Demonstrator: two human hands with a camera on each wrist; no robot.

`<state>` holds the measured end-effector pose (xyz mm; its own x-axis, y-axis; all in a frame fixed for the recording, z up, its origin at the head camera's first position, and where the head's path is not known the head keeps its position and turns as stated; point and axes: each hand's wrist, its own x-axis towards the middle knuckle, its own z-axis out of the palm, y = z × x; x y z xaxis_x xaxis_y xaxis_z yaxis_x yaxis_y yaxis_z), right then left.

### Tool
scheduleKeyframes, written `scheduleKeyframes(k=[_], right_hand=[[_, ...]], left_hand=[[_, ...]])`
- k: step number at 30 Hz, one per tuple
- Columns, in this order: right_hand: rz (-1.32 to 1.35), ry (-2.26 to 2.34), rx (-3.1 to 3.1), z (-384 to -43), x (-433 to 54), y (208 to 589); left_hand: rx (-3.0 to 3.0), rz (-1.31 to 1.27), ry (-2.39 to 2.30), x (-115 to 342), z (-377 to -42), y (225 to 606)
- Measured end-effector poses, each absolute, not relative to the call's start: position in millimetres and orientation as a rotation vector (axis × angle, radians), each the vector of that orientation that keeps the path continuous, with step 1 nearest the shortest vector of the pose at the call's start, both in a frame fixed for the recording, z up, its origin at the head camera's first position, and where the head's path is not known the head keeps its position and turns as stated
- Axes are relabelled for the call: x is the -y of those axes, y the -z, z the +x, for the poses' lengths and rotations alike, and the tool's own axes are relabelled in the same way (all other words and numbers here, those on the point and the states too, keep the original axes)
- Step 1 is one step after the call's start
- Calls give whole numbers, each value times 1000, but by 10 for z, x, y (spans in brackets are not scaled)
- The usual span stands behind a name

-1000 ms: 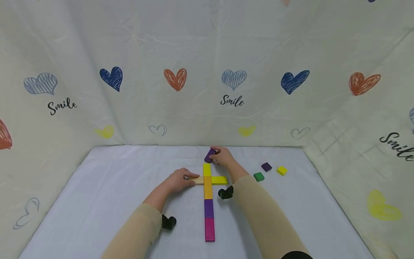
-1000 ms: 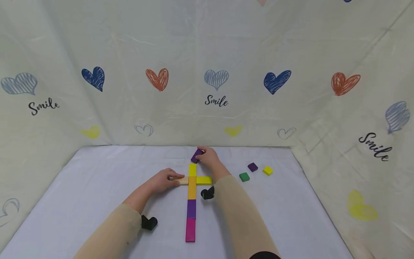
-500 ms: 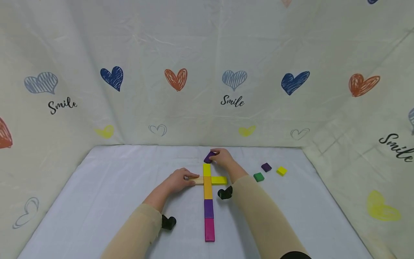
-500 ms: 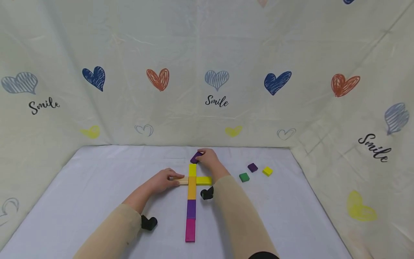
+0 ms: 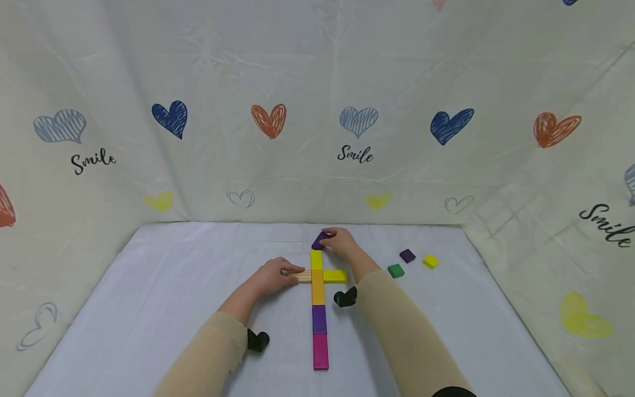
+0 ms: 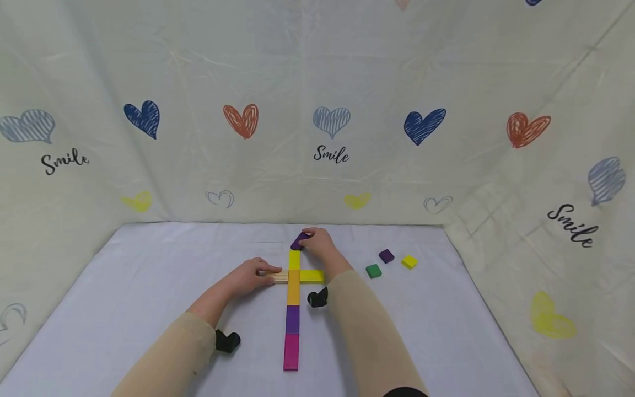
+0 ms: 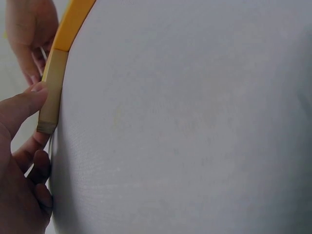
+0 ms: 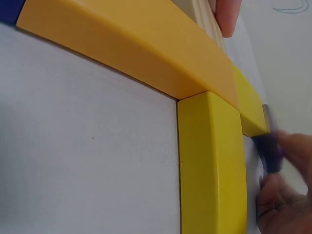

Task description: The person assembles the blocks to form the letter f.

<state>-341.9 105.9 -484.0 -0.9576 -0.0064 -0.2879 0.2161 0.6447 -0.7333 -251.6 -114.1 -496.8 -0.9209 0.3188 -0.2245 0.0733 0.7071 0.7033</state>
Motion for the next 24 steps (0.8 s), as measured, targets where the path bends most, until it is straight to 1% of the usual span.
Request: scheduleKeyframes(k=[15, 24], right_hand=[[163, 1279, -2627, -3388, -1092, 4882], [-21, 1204, -2743, -3267, -1215, 4728]], left_hand=[[-2578, 310, -1035, 1138, -2520, 4989], [-2587, 310, -1024, 1136, -2511, 4957]])
